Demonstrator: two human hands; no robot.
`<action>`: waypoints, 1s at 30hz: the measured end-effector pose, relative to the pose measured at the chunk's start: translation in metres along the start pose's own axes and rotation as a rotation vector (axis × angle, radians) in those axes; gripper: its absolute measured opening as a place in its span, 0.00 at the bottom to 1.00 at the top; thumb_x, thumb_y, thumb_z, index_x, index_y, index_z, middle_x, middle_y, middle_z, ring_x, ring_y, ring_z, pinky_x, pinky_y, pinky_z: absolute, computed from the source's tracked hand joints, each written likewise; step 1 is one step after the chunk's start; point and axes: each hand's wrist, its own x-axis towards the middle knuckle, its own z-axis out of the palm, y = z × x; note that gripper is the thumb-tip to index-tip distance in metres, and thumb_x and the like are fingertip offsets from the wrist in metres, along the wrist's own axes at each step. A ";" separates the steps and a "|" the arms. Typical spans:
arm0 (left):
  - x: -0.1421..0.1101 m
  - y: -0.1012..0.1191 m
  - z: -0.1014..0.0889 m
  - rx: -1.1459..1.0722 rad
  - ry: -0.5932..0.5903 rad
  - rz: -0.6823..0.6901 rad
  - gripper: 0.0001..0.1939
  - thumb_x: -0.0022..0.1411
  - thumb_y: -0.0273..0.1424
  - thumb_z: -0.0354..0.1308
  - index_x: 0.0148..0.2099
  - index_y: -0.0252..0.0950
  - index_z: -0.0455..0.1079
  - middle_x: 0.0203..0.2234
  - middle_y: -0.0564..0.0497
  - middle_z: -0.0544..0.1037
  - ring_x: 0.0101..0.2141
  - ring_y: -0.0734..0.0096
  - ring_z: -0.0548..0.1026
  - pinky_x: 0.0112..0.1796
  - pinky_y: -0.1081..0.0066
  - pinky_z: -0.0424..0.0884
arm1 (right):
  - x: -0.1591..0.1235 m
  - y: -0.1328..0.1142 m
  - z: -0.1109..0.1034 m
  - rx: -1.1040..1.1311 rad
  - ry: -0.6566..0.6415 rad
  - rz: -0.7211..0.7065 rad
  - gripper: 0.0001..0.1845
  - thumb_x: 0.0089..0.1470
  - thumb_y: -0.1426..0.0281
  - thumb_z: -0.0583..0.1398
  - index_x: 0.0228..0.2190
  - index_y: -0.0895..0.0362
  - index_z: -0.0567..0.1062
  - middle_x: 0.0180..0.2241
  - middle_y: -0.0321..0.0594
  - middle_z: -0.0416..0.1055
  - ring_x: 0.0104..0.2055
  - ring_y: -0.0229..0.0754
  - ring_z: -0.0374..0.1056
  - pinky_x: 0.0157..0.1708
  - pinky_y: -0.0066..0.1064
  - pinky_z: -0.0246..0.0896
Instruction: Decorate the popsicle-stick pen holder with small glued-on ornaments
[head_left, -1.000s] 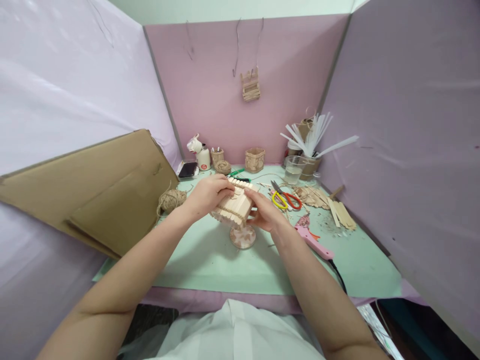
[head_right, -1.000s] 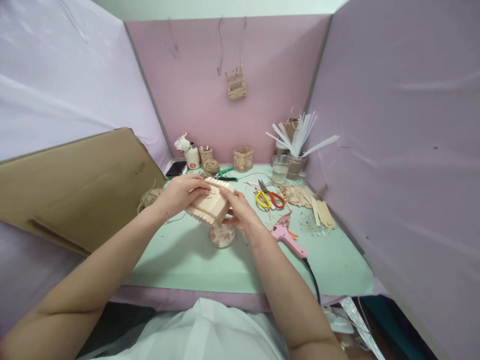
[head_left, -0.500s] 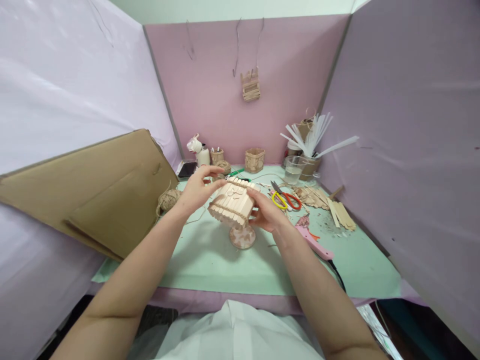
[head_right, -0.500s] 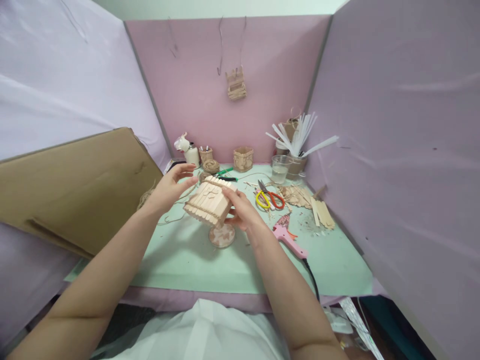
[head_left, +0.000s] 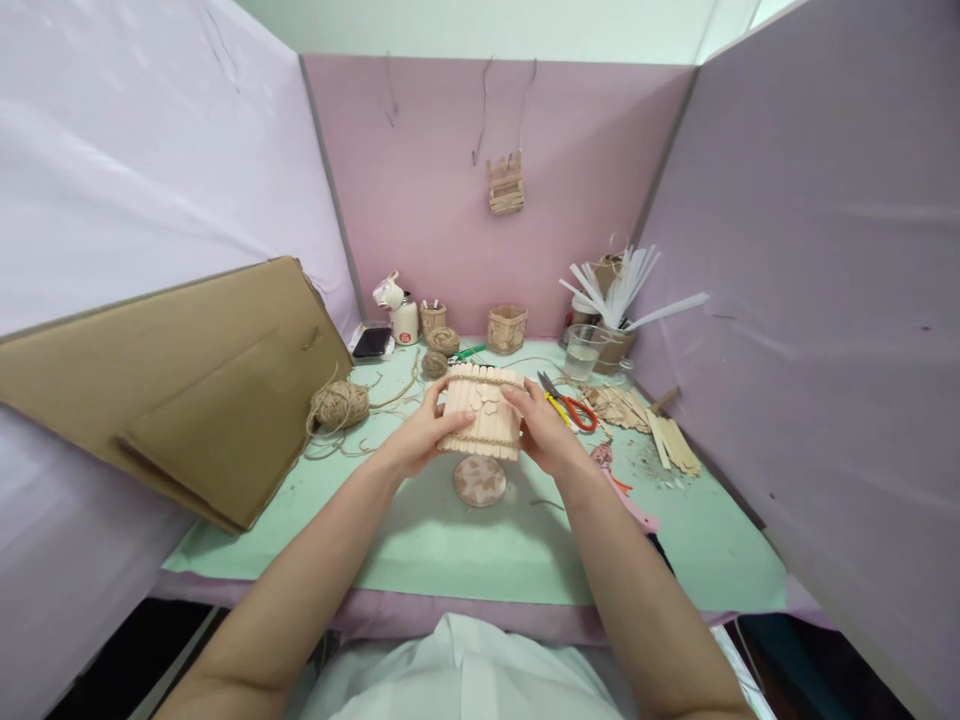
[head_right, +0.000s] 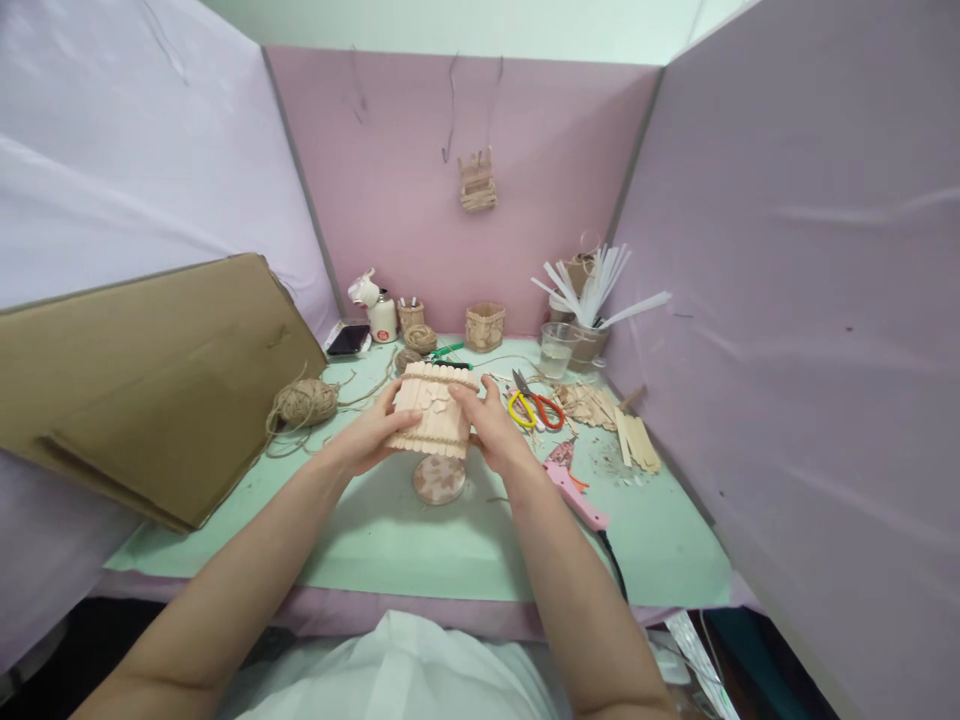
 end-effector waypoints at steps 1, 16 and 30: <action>0.000 -0.003 0.002 -0.005 0.036 0.029 0.45 0.49 0.37 0.66 0.63 0.46 0.46 0.52 0.41 0.69 0.45 0.60 0.73 0.41 0.61 0.72 | -0.001 0.001 0.000 -0.004 0.007 -0.025 0.44 0.44 0.59 0.64 0.59 0.43 0.51 0.54 0.39 0.67 0.47 0.46 0.69 0.38 0.36 0.67; -0.007 -0.020 0.012 0.097 0.193 0.220 0.55 0.47 0.38 0.68 0.67 0.44 0.34 0.57 0.39 0.62 0.55 0.55 0.66 0.52 0.57 0.66 | -0.007 0.013 0.007 -0.076 0.068 -0.169 0.56 0.41 0.63 0.66 0.63 0.48 0.41 0.53 0.44 0.66 0.50 0.47 0.68 0.45 0.37 0.67; -0.010 -0.020 0.013 0.059 0.146 0.252 0.57 0.46 0.37 0.68 0.67 0.45 0.32 0.58 0.40 0.60 0.56 0.54 0.63 0.51 0.58 0.67 | -0.010 0.010 0.004 -0.001 0.021 -0.178 0.53 0.39 0.65 0.68 0.61 0.46 0.48 0.48 0.40 0.69 0.49 0.46 0.68 0.46 0.37 0.67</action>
